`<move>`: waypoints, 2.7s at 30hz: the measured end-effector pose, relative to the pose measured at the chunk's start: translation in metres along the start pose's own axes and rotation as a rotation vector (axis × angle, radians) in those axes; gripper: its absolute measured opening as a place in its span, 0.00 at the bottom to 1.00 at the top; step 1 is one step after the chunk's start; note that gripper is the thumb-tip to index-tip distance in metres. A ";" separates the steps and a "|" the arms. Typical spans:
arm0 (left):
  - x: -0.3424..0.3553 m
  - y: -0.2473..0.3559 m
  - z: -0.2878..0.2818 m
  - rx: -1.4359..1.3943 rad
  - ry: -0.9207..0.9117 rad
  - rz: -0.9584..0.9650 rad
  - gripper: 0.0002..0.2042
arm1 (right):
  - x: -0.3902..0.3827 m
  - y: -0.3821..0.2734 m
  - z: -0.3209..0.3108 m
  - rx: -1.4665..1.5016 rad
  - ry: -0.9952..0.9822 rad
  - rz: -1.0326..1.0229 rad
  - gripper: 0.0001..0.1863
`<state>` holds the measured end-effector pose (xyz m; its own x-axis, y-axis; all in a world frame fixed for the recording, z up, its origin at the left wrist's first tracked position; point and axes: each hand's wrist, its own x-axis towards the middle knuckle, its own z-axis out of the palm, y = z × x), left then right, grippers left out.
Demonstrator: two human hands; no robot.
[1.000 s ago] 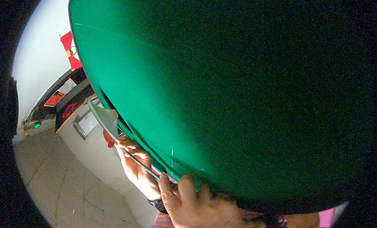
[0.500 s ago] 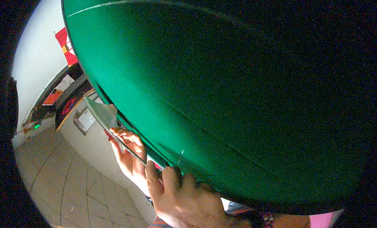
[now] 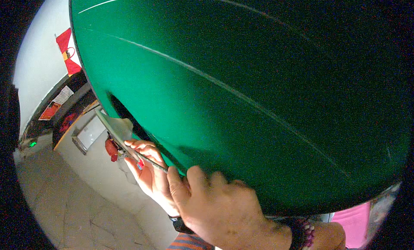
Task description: The person uses a screwdriver to remove screws from a center panel on a mahjong table, collects the hardware in a tray, and cleans debris from the internal compartment.
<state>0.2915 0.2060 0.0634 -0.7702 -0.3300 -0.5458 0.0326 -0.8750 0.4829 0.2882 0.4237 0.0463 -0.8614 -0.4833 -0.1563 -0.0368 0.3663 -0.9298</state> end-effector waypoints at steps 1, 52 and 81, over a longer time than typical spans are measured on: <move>0.001 0.001 -0.003 -0.018 0.018 -0.019 0.19 | 0.001 0.001 -0.001 -0.006 -0.009 -0.001 0.22; 0.003 0.012 -0.007 0.196 0.135 0.064 0.17 | -0.002 -0.016 -0.009 0.078 -0.082 0.104 0.19; 0.013 0.019 -0.021 0.284 0.040 0.055 0.15 | 0.008 -0.006 0.041 0.177 0.280 0.067 0.13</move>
<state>0.2957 0.1779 0.0507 -0.7464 -0.3930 -0.5370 -0.1100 -0.7230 0.6821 0.3017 0.3852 0.0366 -0.9654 -0.2172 -0.1440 0.0917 0.2341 -0.9679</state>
